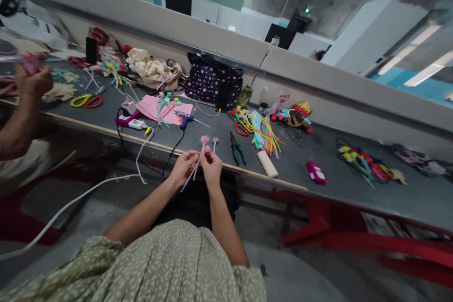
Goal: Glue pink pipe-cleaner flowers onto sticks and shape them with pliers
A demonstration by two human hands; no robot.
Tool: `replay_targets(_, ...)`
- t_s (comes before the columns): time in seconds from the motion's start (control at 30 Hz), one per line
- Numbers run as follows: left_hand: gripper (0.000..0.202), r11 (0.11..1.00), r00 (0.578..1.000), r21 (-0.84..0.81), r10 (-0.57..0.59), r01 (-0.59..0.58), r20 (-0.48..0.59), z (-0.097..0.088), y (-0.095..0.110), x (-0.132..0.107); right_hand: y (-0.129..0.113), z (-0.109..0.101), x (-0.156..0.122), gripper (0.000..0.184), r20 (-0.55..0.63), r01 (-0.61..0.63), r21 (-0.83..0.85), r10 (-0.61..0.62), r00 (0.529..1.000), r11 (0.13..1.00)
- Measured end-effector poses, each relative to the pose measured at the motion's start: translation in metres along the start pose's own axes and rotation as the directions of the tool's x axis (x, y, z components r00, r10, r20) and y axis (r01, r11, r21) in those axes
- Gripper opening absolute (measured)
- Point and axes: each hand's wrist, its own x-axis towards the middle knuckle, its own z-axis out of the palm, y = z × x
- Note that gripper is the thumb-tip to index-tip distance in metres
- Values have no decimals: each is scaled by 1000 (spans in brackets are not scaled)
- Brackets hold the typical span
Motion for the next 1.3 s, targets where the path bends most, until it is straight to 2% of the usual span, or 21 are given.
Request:
replay_targets(0.1,38,988,997,142,59,-66,60,-3,8,1,-2,5,9,23,-1,-6,28,6,1000,1000)
replay_targets(0.2,36,947,986,275,159,-164,43,-9,18,11,-5,9,16,29,72,-35,22,33,997,999)
replay_targets(0.27,33,907,973,359,230,-220,13,-18,27,25,-5,7,18,35,101,-29,-35,32,994,999)
replay_targets(0.37,30,812,932,519,356,-269,-73,-37,44,57,-1,-6,17,35,30,10,-236,-3,1000,972)
replay_targets(0.43,24,690,876,680,460,-250,-144,-50,56,79,2,-19,16,35,-38,2,-404,-19,999,915)
replay_targets(0.47,22,600,853,777,493,-191,-171,-56,60,89,4,-26,16,34,-59,-6,-490,-26,998,872)
replay_targets(0.5,21,495,842,861,508,-113,-181,-61,64,97,6,-31,16,33,-71,-15,-571,-31,997,821)
replay_targets(0.53,22,458,837,885,513,-81,-189,-65,67,104,8,-35,16,32,-77,-26,-645,-31,997,764)
replay_targets(0.7,15,307,852,951,493,17,-175,-71,65,119,17,-37,20,29,-45,-27,-875,-25,999,484)
replay_targets(0.8,13,133,879,988,458,81,-134,-68,63,118,19,-28,22,30,-21,-26,-932,17,1000,361)
replay_targets(0.9,13,-41,895,995,443,86,-59,-60,65,109,21,-21,25,26,7,-15,-944,66,998,329)
replay_targets(0.97,14,-120,862,993,504,12,51,-51,63,99,22,-18,27,18,14,-25,-923,98,995,384)
replay_targets(1.0,15,-124,841,991,531,-43,103,-46,60,93,23,-17,28,14,10,-37,-906,110,994,421)
replay_targets(1.03,14,-86,838,992,532,-89,122,-40,55,88,24,-17,29,11,2,-52,-889,118,993,454)
replay_targets(1.07,14,-13,862,989,488,-150,137,-34,49,83,25,-17,31,11,-11,-68,-875,121,993,480)
replay_targets(1.13,9,235,930,949,346,-210,120,-22,34,77,26,-17,32,13,-38,-92,-858,115,993,506)
replay_targets(1.2,3,570,975,809,222,-142,15,-13,18,75,25,-17,31,15,-49,-98,-841,107,993,531)
replay_targets(1.3,13,696,993,713,119,-79,-6,-4,1,75,22,-18,25,16,-20,-71,-804,93,995,591)
